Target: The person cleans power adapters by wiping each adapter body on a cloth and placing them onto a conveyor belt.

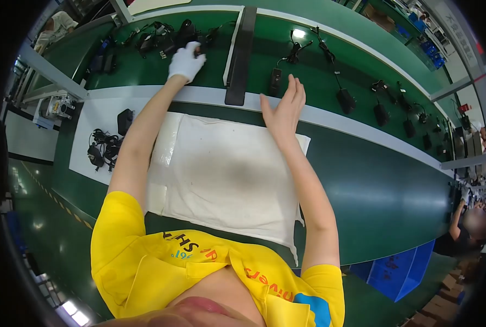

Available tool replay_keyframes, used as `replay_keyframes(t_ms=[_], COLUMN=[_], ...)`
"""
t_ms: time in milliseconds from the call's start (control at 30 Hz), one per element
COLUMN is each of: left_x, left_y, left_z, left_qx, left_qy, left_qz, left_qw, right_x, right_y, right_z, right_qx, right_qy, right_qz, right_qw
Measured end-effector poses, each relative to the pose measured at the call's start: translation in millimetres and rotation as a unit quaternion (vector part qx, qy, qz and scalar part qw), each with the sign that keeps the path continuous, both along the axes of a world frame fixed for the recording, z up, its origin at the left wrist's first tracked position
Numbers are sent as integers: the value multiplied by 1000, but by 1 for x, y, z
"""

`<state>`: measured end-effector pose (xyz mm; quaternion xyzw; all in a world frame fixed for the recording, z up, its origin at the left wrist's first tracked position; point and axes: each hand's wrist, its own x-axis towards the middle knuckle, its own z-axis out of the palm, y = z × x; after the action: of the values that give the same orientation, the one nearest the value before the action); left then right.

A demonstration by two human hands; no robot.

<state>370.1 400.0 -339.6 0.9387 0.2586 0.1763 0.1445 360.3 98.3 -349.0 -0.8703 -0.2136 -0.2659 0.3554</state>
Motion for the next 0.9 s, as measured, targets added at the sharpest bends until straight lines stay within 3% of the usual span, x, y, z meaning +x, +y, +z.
replay_keyframes(t_ms=[133, 167, 200, 267, 333, 367, 400, 433, 467, 533, 567, 600, 633, 667, 733, 800, 900], left_x=[-100, -132, -162, -211, -249, -264, -272, -280, -279, -300, -300, -285, -296, -304, -308, -310, -313], left_y=[-34, -55, -77, -109, -116, -120, -123, -126, -134, -149, -159, -149, -165, -184, -205, -214, -211], left_z=[61, 86, 112, 150, 152, 149, 136, 122, 115, 103, 90, 50, 45, 48, 49, 48, 42], left_qx=[114, 135, 156, 206, 159, 151, -7, -167, -279, -555, -594, -340, -459, -640, -757, -771, -749], left_qy=[-257, -257, -257, -250, -292, -338, -365, -407, -485, -270, -189, -222, -112, 12, 137, 156, 158], left_qz=[-121, -171, -221, -349, -399, -415, -408, -393, -405, -315, -333, -420, -453, -414, -365, -374, -347], left_qw=[952, 942, 928, 879, 855, 831, 837, 807, 724, 721, 708, 812, 756, 647, 525, 492, 542], right_x=[-49, -63, -78, -106, -133, -144, -160, -171, -180, -196, -199, -202, -203, -201, -187, -173, -158], right_y=[6, 13, 22, 40, 41, 44, 36, 36, 38, 31, 30, 28, 26, 22, 11, -4, -30], right_z=[61, 80, 100, 133, 146, 149, 158, 155, 153, 157, 147, 147, 150, 153, 140, 135, 133], right_qx=[16, 31, 36, 84, 39, 80, 101, 105, 108, 205, 272, 344, 390, 434, 463, 490, 527], right_qy=[-152, -196, -195, -162, -46, -19, 108, 124, 140, 312, 405, 449, 444, 437, 396, 329, 185], right_qz=[154, 216, 213, 349, 462, 521, 570, 568, 566, 564, 547, 512, 478, 443, 389, 269, 211], right_qw=[976, 956, 957, 919, 885, 850, 808, 807, 805, 737, 681, 647, 650, 651, 691, 761, 802])
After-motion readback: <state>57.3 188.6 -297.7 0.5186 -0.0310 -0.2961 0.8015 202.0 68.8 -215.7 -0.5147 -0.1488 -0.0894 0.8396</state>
